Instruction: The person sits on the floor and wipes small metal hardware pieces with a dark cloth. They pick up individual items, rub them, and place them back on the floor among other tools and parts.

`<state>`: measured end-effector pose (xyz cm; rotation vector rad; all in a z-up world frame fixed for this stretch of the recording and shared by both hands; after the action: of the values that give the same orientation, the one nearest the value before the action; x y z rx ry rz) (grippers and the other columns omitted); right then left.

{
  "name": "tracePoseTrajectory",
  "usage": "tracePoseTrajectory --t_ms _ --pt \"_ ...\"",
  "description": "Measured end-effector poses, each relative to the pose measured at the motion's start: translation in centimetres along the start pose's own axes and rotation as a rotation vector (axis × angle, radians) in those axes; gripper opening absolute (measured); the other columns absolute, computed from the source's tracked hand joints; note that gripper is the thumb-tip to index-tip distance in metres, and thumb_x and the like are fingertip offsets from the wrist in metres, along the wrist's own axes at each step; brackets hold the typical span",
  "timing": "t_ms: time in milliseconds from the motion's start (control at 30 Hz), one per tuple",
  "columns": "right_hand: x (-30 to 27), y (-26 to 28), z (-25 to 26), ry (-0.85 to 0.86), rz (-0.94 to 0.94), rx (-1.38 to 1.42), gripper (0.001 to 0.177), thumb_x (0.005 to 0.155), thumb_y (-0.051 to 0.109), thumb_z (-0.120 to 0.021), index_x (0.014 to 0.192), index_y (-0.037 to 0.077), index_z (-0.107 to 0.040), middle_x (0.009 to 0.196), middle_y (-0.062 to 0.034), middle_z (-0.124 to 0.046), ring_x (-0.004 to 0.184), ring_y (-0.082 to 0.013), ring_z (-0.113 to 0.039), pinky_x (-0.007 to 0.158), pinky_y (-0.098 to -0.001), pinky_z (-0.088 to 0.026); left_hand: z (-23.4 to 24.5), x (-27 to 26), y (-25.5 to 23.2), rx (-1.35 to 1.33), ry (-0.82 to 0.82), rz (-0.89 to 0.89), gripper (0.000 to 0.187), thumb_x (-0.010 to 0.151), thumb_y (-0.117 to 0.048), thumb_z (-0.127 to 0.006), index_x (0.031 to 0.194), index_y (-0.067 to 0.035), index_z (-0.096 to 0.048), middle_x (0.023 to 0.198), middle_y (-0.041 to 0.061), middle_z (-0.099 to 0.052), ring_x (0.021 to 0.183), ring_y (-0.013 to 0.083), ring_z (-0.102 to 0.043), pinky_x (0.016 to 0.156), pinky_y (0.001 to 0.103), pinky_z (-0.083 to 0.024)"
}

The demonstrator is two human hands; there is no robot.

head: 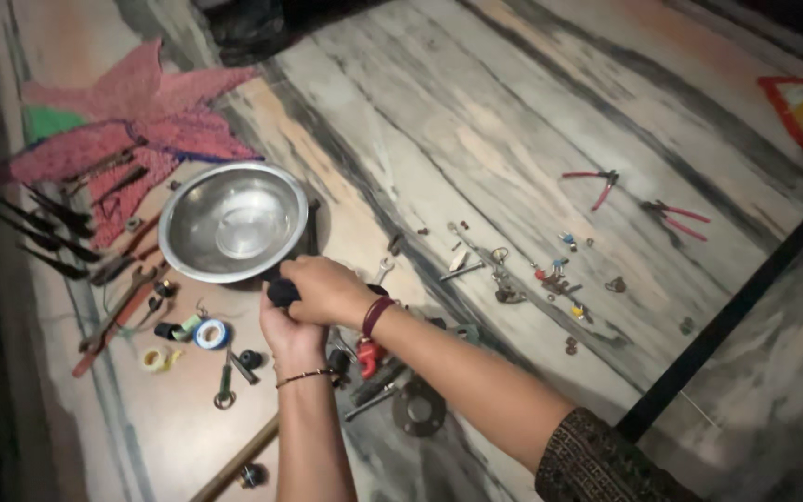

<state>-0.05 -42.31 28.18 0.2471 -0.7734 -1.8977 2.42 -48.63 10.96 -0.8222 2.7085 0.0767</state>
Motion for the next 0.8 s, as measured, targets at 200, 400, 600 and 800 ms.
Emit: tracePoseTrajectory --t_ms 200,400,600,800 --pt "-0.4 0.7 3.8 -0.353 0.031 0.129 0.042 0.072 0.014 -0.073 0.112 0.004 -0.069 0.109 -0.0198 -0.069 0.102 -0.0389 -0.067 0.090 -0.0440 -0.055 -5.0 -0.3 0.2 -0.063 0.235 0.003 0.036 0.110 -0.034 -0.045 0.119 -0.005 -0.065 0.124 0.013 -0.071 0.120 0.0284 -0.064 0.110 0.043 -0.049" --pt "0.2 4.3 3.2 -0.370 0.035 0.185 0.037 0.073 0.015 -0.074 0.108 0.006 -0.070 0.105 -0.0177 -0.073 0.099 -0.0375 -0.069 0.086 -0.0428 -0.056 -7.8 -3.8 -2.3 -0.047 0.184 -0.041 0.054 0.106 -0.050 -0.038 0.118 -0.004 -0.063 0.122 0.014 -0.070 0.116 0.0290 -0.066 0.107 0.044 -0.050" --pt "-1.8 8.4 2.3 -0.293 0.068 0.161 0.034 0.069 0.016 -0.076 0.101 0.006 -0.070 0.099 -0.0187 -0.073 0.096 -0.0391 -0.069 0.084 -0.0445 -0.055 -6.1 -4.8 -3.8 -0.007 0.138 -0.074 0.046 0.102 -0.050 -0.047 0.107 -0.007 -0.063 0.109 0.011 -0.070 0.103 0.0287 -0.067 0.095 0.045 -0.055" --pt "-3.9 6.9 3.1 -0.224 -0.015 0.197 0.037 0.071 0.016 -0.073 0.107 0.007 -0.071 0.097 -0.0192 -0.074 0.092 -0.0376 -0.072 0.081 -0.0422 -0.057 -4.6 -1.8 -1.8 -0.111 0.235 -0.065 0.035 0.107 -0.040 -0.054 0.100 -0.007 -0.062 0.099 0.010 -0.068 0.097 0.0277 -0.067 0.092 0.043 -0.057"
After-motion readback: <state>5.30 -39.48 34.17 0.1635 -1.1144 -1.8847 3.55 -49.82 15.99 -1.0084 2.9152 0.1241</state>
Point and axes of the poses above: each hand's wrist, its own x-axis towards the middle knuckle, its own z-axis out of the back of the hand, y = z × x, the point moved 10 cm from there along x, towards the middle knuckle
